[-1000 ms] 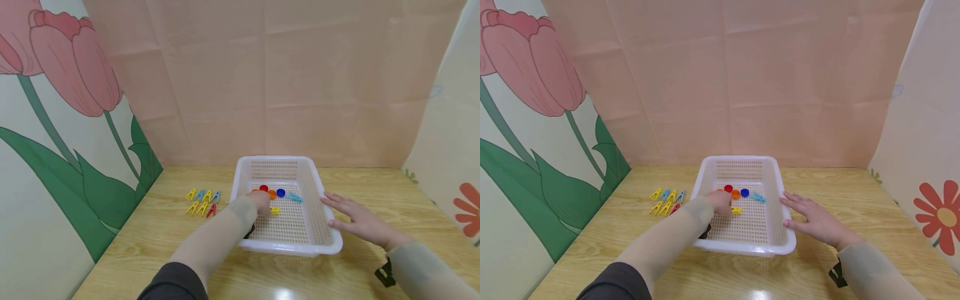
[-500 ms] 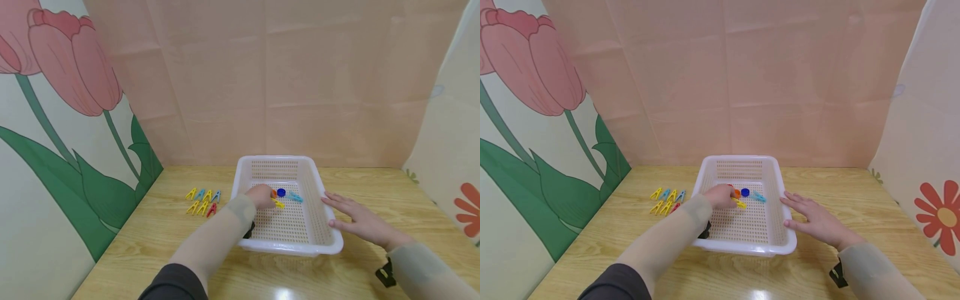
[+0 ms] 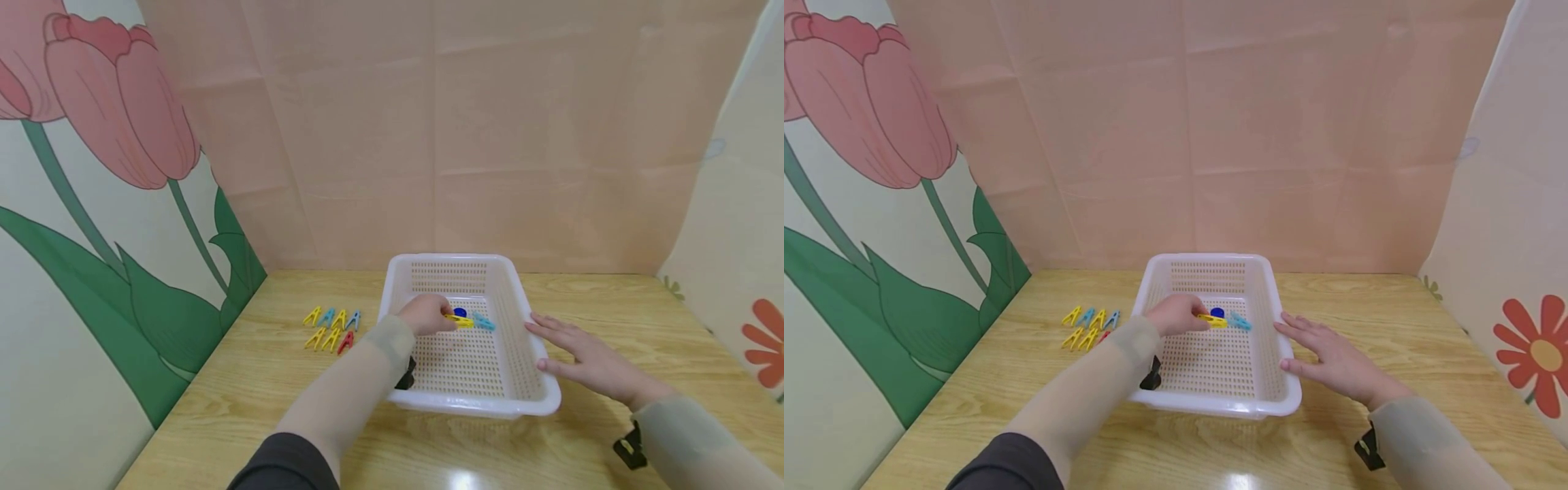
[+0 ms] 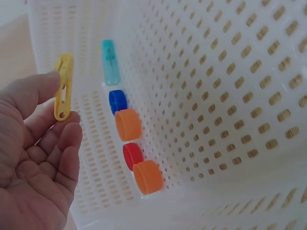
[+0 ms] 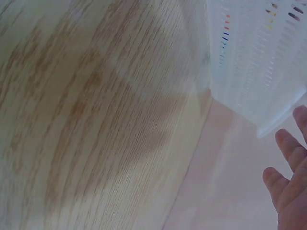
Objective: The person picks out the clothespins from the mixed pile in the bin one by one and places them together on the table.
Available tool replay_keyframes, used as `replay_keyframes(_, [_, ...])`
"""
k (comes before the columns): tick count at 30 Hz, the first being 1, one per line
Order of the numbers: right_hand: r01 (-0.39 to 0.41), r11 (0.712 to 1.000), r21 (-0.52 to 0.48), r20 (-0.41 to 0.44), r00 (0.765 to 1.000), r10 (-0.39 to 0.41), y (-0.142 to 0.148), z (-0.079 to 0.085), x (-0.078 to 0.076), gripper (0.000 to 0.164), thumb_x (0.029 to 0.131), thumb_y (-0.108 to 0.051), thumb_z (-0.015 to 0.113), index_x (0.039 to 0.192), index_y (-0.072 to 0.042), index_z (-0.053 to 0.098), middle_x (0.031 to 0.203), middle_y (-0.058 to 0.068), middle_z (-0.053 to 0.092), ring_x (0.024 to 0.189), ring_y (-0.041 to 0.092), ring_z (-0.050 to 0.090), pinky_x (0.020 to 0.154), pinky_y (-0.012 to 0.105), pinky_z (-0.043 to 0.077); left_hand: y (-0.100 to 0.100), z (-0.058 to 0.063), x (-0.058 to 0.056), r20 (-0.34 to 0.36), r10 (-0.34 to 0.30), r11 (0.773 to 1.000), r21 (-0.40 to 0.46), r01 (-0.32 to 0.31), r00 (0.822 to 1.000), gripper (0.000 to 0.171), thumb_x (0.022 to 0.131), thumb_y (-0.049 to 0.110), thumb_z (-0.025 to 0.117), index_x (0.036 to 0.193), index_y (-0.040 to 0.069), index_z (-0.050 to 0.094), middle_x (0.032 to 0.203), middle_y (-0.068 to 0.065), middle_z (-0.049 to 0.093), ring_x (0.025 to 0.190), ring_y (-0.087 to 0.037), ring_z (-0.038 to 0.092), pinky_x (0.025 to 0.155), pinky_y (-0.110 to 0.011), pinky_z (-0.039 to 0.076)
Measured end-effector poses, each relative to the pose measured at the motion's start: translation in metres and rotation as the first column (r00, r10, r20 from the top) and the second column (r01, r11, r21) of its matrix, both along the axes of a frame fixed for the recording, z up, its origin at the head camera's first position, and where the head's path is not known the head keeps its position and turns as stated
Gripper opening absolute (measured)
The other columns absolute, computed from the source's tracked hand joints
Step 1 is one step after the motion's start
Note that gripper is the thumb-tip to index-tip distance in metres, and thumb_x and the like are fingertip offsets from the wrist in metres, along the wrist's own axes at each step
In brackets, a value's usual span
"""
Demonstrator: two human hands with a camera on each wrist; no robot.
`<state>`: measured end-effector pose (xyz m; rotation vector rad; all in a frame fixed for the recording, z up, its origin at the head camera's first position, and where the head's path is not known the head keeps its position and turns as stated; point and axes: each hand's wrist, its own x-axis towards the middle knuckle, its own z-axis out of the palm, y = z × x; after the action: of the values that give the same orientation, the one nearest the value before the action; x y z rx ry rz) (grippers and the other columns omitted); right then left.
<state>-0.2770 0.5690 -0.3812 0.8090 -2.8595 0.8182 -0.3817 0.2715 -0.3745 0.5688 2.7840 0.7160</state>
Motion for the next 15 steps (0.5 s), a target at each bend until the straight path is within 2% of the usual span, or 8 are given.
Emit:
replay_keyframes(9, [-0.004, 1.0, 0.002, -0.005, 1.0, 0.004, -0.001, -0.001, 0.001, 0.062, 0.089, -0.032, 0.068, 0.145, -0.02, 0.044, 0.15, 0.019, 0.034, 0.131, 0.052, 0.031, 0.085, 0.078, 0.028, -0.002, 0.007, 0.0, 0.022, -0.019, 0.991, 0.132, 0.016, 1.0, 0.025, 0.082, 0.033, 0.077, 0.101, 0.019, 0.069, 0.092, 0.012, 0.063, 0.085, -0.006, 0.056, 0.078, -0.025, 0.046])
replay_keyframes(15, [-0.021, 1.0, -0.007, -0.015, 1.0, 0.021, -0.002, 0.002, 0.001, 0.063, 0.088, -0.03, 0.069, 0.145, -0.02, 0.045, 0.15, 0.019, 0.034, 0.13, 0.052, 0.031, 0.085, 0.078, 0.028, -0.002, 0.016, 0.003, 0.021, -0.042, 0.983, 0.178, 0.037, 0.999, 0.022, 0.082, 0.033, 0.077, 0.098, 0.02, 0.069, 0.088, 0.012, 0.063, 0.083, -0.007, 0.057, 0.076, -0.025, 0.046])
